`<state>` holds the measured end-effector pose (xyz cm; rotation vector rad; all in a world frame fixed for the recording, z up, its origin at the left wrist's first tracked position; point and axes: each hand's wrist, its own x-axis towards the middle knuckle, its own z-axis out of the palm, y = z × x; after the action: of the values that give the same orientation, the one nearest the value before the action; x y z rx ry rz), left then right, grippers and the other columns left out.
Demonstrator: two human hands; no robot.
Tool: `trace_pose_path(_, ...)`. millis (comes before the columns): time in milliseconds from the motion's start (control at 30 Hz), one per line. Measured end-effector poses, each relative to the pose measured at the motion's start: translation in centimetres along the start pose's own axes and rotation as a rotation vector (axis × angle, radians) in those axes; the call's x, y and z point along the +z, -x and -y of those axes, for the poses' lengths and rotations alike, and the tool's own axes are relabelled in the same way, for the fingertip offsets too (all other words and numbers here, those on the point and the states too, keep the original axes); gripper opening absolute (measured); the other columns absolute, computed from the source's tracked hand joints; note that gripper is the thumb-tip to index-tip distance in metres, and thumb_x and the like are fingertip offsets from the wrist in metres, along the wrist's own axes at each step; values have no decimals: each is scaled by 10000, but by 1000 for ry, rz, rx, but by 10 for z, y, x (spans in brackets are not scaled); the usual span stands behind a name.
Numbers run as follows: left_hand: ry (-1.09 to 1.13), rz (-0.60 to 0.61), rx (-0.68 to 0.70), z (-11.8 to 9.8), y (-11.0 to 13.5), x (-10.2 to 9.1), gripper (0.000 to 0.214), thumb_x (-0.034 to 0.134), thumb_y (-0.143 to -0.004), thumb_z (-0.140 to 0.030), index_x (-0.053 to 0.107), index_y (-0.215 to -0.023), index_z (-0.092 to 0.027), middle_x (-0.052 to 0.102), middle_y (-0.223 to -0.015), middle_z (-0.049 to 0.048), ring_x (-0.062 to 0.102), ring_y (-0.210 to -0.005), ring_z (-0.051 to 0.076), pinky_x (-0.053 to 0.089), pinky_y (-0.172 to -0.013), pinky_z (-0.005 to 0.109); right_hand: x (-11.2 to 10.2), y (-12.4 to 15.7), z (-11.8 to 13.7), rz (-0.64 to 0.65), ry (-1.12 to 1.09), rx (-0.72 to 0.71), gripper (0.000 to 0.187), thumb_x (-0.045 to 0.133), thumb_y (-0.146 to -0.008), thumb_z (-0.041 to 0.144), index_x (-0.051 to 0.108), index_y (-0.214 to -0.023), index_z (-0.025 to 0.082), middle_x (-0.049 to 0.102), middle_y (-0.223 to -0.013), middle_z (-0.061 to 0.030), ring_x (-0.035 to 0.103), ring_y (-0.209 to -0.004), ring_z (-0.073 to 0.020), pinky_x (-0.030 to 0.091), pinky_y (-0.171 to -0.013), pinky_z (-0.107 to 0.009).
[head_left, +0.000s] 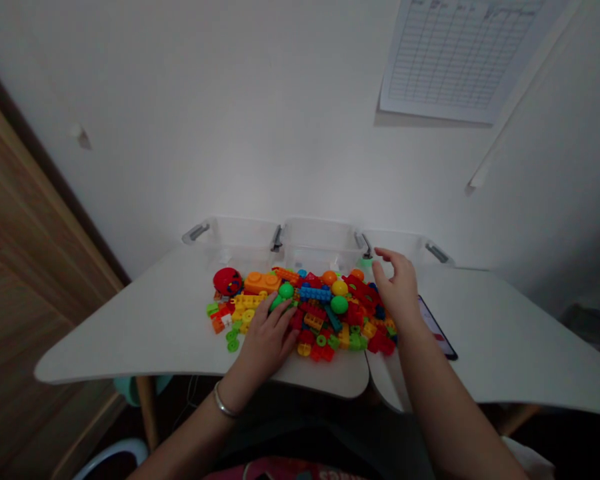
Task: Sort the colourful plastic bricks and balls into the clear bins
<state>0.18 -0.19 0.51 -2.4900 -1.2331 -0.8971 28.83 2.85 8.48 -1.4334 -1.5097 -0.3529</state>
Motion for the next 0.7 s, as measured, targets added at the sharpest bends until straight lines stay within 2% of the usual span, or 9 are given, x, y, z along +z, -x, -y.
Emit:
trace_pose_path(167, 6, 23, -3, -3, -2, 2, 405, 510, -892, -342, 598, -1244, -161, 586, -1326, 96, 370, -1353, 346, 393, -1095, 552, 6, 49, 30, 201, 93, -79, 359, 529, -846, 368, 597, -1161, 210, 649, -1152, -98, 560, -1053, -278, 402, -930, -416)
trace_pose_path(267, 10, 21, -9, -5, -3, 3, 408, 517, -892, -342, 594, -1247, -156, 586, -1324, 97, 368, -1356, 342, 390, -1100, 544, 13, 68, 36, 253, 162, -102, 406, 575, -819, 369, 581, -1187, 200, 643, -1144, -101, 545, -1056, -286, 390, -931, -419)
trace_pose_path(500, 8, 15, -7, -5, -4, 3, 400, 519, -888, -338, 602, -1235, -157, 594, -1315, 94, 372, -1355, 339, 391, -1100, 539, 19, 80, 38, 295, 288, -93, 395, 620, -790, 366, 597, -1139, 181, 651, -1068, -111, 541, -1004, -288, 369, -883, -417)
trace_pose_path(700, -4, 14, -1, -3, -3, 4, 416, 520, -889, -338, 594, -1246, -140, 588, -1324, 101, 359, -1358, 352, 394, -1092, 554, 21, 83, 35, 327, 304, -49, 358, 623, -792, 363, 607, -1101, 183, 678, -1016, -97, 562, -946, -285, 368, -851, -405)
